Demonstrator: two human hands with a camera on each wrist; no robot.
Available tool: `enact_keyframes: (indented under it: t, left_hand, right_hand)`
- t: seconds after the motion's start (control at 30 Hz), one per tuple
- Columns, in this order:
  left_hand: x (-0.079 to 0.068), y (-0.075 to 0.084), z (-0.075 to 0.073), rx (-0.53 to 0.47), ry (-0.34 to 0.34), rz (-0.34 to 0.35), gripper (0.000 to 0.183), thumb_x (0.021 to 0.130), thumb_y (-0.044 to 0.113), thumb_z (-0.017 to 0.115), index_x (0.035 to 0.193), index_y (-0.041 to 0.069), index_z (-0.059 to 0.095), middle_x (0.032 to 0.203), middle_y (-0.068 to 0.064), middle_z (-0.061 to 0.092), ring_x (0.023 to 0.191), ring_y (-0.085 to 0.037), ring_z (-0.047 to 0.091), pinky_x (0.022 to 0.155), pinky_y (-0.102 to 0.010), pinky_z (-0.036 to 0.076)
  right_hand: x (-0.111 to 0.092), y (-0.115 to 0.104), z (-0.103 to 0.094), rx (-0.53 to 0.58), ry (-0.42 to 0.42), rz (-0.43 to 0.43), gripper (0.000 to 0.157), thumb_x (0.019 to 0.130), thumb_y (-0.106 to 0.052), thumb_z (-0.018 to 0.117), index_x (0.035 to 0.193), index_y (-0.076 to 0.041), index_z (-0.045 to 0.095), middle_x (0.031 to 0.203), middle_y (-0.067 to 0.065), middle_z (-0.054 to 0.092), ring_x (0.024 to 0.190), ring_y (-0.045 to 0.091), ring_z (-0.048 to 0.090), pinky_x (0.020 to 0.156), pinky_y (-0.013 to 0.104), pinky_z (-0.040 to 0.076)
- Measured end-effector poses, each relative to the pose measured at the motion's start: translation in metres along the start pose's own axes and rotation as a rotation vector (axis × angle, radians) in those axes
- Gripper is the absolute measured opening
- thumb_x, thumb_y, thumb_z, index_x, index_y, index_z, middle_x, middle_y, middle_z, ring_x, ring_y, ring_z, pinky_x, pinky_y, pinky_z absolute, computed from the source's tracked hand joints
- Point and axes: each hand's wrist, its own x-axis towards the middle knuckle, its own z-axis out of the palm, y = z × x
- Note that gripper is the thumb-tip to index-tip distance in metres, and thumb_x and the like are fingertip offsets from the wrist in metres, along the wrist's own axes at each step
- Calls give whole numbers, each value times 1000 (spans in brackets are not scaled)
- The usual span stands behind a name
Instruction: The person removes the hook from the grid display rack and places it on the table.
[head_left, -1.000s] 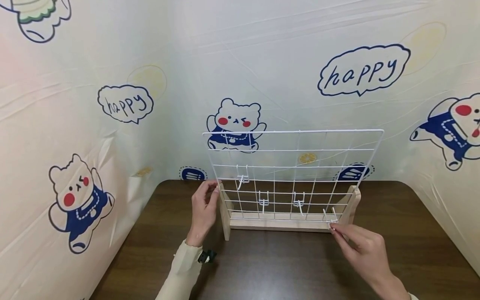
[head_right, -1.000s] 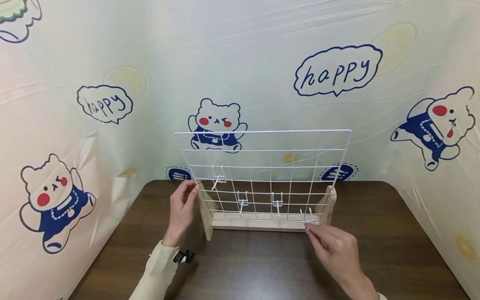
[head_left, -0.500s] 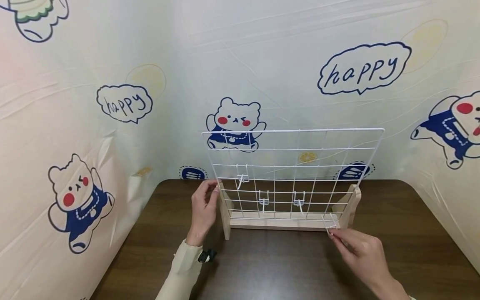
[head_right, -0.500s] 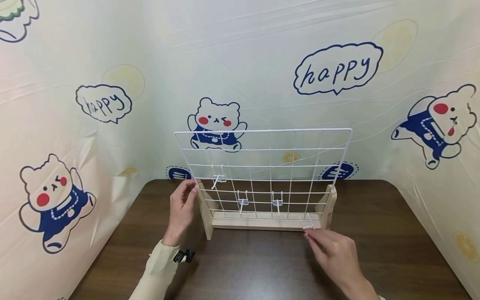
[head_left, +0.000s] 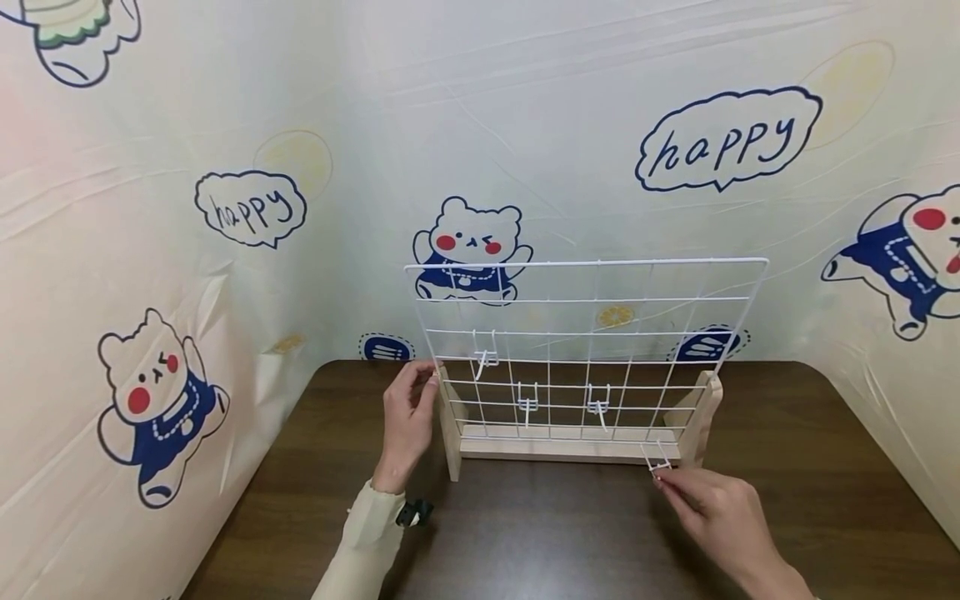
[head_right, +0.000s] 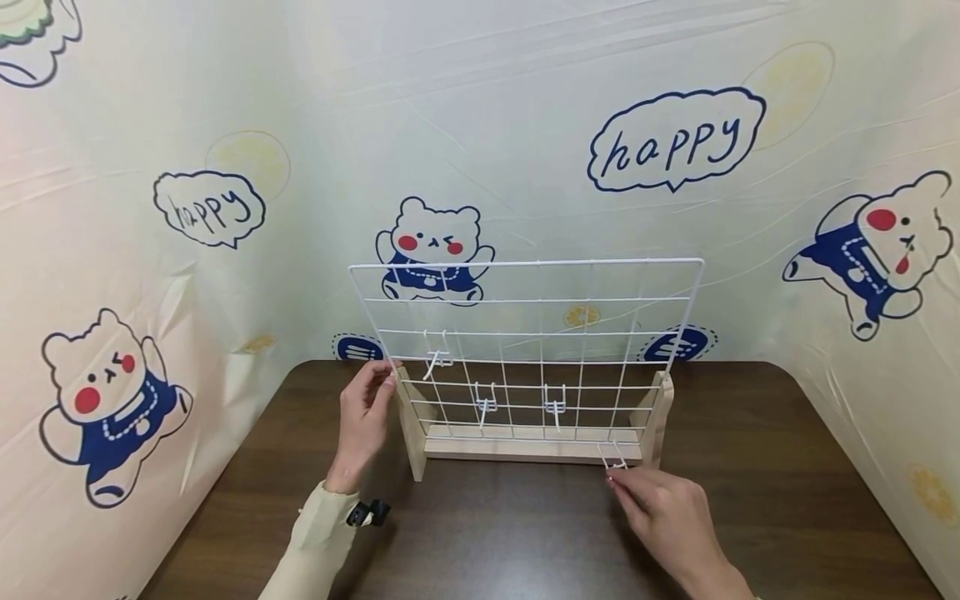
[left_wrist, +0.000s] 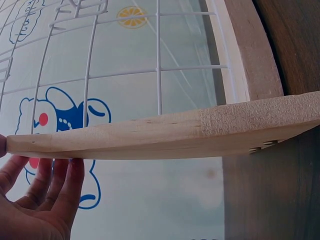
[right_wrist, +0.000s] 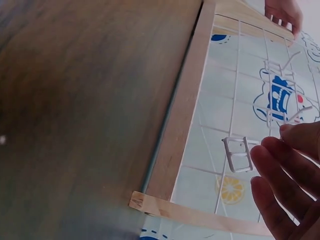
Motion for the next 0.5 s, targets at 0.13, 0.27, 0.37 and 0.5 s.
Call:
enact_keyframes:
  t: [0.13,0.27,0.37,0.5]
  left_hand:
    - [-1,0,0,7,-1,-8,18,103,4,56,113,3,71,112,-12,72,100,-10,66,86,-12,54]
    - [-1,1,0,10,-2,-17,18,103,4,57,113,3,71,112,-12,72,99,-10,66,84,-14,54]
    - [-1,0,0,11,-5,-16,18,103,5,57,114,4,71,113,-11,72,100,-11,66,85,-14,55]
    - [0,1,0,14,-6,-8,18,103,5,57,114,4,71,114,-11,72,101,-11,66,86,-15,54]
  right_hand:
    - [-3,1,3,-25,-16,-19,57,109,-51,42,85,-19,82,76,-6,79,67,8,73,61,24,55]
    - [-5,2,6,-32,-32,-27,56,109,-51,42,85,-19,82,77,-8,79,67,9,74,61,25,56]
    - [-6,5,9,-26,-16,-54,53,109,-50,43,87,-21,81,78,-9,79,67,7,74,61,24,55]
    - [-7,7,13,-29,-18,-66,53,109,-50,42,88,-23,81,77,-9,78,66,6,73,59,24,54]
